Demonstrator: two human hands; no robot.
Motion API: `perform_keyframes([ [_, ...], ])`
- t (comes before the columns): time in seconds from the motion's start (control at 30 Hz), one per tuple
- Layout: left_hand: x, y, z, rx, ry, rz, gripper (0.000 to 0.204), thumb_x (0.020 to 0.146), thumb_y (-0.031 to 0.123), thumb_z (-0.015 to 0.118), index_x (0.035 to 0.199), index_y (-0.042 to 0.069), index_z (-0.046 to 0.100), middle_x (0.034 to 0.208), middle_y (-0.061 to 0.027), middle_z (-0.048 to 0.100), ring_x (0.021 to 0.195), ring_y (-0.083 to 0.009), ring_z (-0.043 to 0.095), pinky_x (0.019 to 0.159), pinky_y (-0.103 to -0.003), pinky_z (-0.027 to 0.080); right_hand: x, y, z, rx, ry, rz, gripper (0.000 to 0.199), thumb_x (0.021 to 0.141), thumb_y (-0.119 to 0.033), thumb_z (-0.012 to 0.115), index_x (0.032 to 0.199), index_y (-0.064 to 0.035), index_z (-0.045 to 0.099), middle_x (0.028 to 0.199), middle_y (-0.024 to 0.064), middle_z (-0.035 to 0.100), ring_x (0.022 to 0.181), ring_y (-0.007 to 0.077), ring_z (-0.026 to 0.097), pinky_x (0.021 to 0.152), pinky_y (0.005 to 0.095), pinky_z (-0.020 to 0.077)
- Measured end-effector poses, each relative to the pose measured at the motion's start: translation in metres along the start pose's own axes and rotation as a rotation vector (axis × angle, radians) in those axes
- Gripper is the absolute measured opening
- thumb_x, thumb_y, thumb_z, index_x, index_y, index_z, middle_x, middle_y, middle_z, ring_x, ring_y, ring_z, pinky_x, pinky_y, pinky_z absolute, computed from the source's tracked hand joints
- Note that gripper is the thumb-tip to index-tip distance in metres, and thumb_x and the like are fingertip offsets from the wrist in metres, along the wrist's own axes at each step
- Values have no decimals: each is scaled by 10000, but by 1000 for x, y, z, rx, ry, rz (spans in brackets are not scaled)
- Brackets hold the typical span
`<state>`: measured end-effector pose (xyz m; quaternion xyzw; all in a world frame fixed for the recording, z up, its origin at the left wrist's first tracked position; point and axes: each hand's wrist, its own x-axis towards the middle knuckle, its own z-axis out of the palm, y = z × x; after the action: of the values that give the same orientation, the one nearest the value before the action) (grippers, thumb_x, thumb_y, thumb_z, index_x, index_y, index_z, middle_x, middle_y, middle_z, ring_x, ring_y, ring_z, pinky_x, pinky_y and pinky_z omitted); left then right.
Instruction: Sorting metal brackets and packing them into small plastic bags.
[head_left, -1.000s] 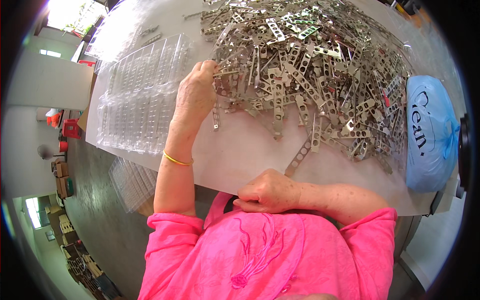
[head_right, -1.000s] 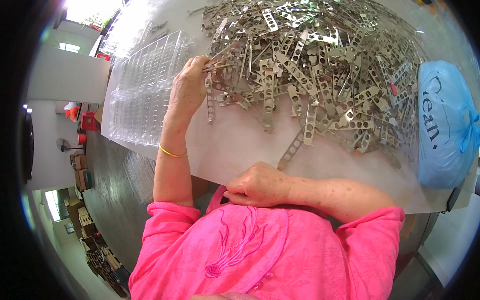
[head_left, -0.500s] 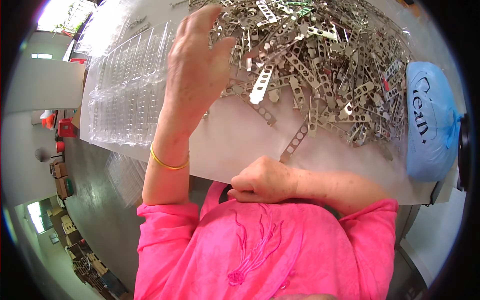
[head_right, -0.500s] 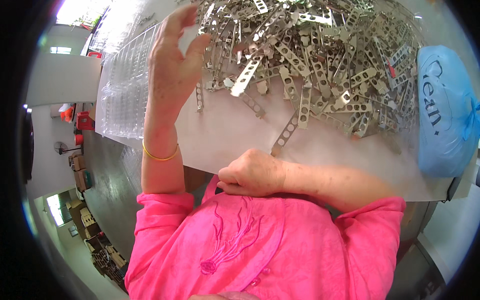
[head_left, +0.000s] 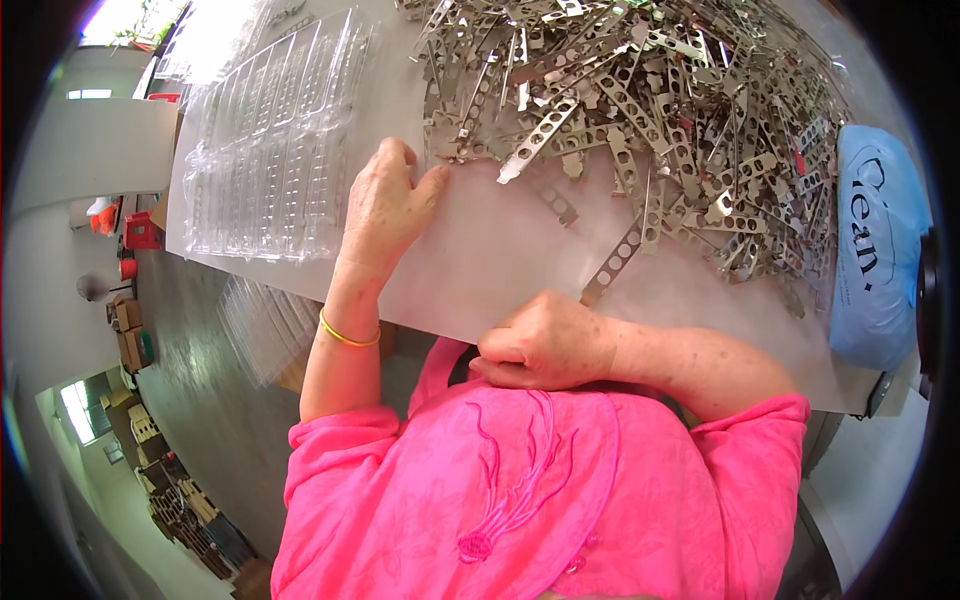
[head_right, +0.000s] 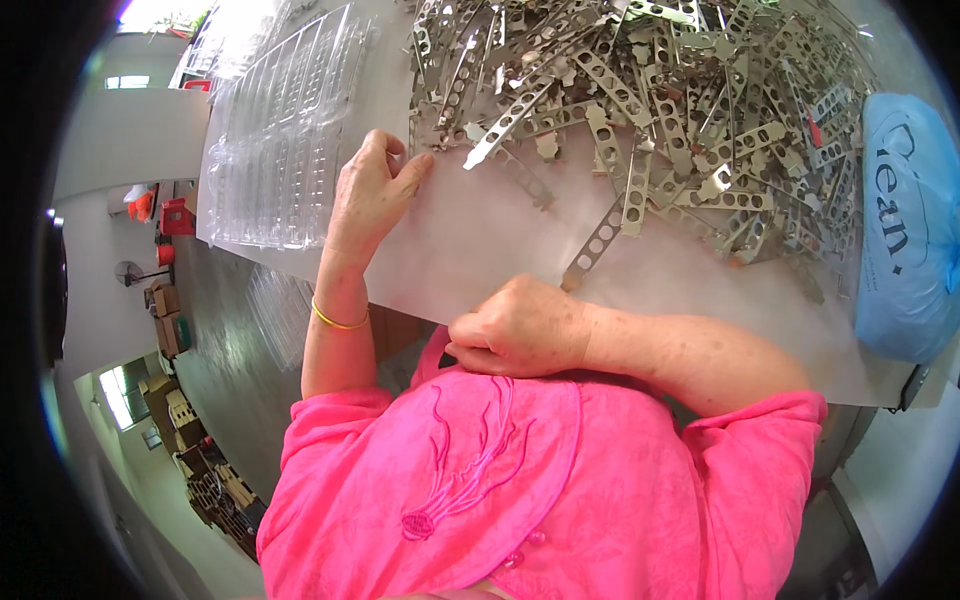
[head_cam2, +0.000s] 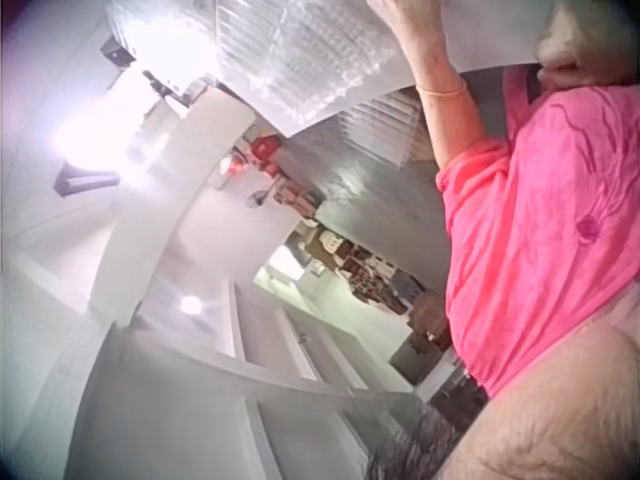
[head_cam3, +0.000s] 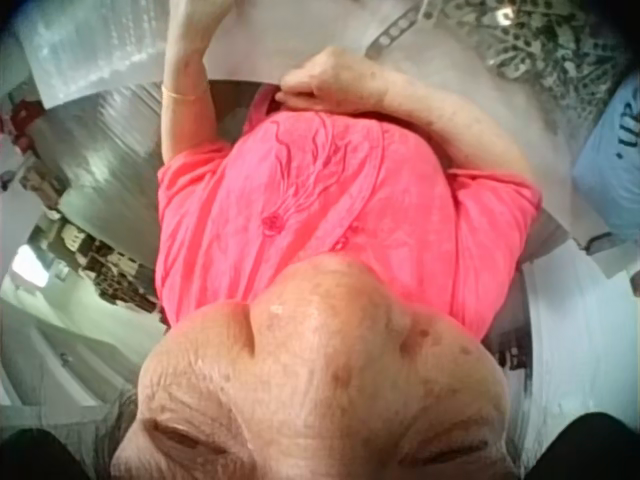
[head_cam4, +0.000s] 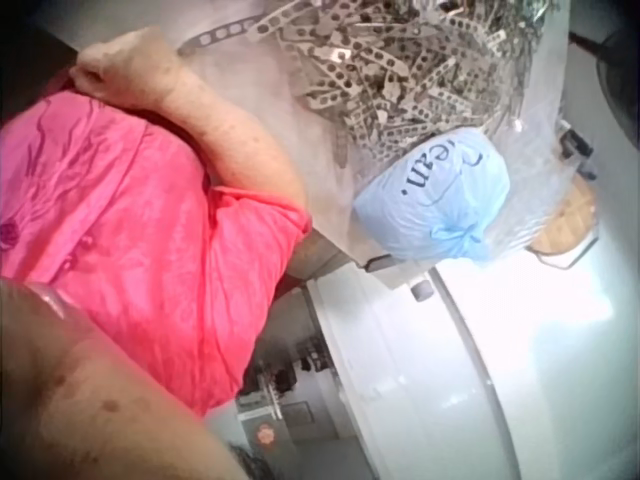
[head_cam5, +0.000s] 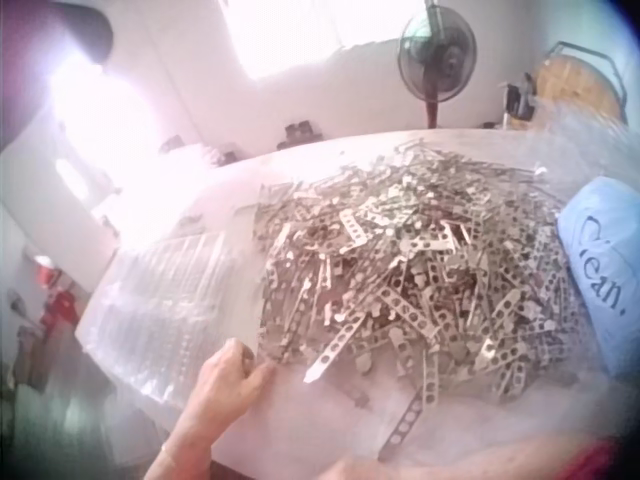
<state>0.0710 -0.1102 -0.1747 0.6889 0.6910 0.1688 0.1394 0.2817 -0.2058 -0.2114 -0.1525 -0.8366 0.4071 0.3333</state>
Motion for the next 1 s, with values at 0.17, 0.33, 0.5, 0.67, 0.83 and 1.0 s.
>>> perform_keyframes([
  [0.17,2,-3,-1,-67,66,-8,155,905,142,579,884,-9,549,665,-221,602,672,-419,616,640,-471,488,4,-5,-7,1,-53,32,284,873,-254,683,682,-100,542,567,111,560,533,309,610,482,424,481],
  [0.33,-3,30,-15,-130,197,32,140,894,87,606,826,14,507,677,-184,607,650,-365,620,603,-446,487,5,-6,-9,1,21,29,394,864,-212,727,604,-88,457,532,94,494,476,300,542,434,416,410],
  [0.5,-12,63,-10,-31,447,452,160,863,32,646,806,53,498,698,-126,581,592,-299,586,567,-400,478,13,-24,-36,59,251,139,366,899,-158,717,641,-70,474,526,52,436,440,195,455,438,333,363],
  [0.67,-9,81,-4,19,574,750,192,750,52,675,784,81,488,771,-67,564,641,-232,584,583,-352,471,28,-32,-78,404,514,467,259,942,-220,709,844,-56,535,661,-28,523,576,39,467,500,229,367],
  [0.83,-8,98,3,10,547,841,189,724,112,670,810,87,504,833,-76,579,694,-225,604,607,-344,482,32,-28,-91,597,697,464,276,978,-229,669,1048,-26,495,856,-17,574,703,1,484,597,168,400],
  [1.0,-7,106,7,25,526,881,194,726,123,677,819,89,510,845,-73,582,713,-199,612,605,-335,478,27,-29,-108,597,710,486,226,1011,-234,609,1041,-27,521,869,-17,577,746,5,498,633,180,420],
])
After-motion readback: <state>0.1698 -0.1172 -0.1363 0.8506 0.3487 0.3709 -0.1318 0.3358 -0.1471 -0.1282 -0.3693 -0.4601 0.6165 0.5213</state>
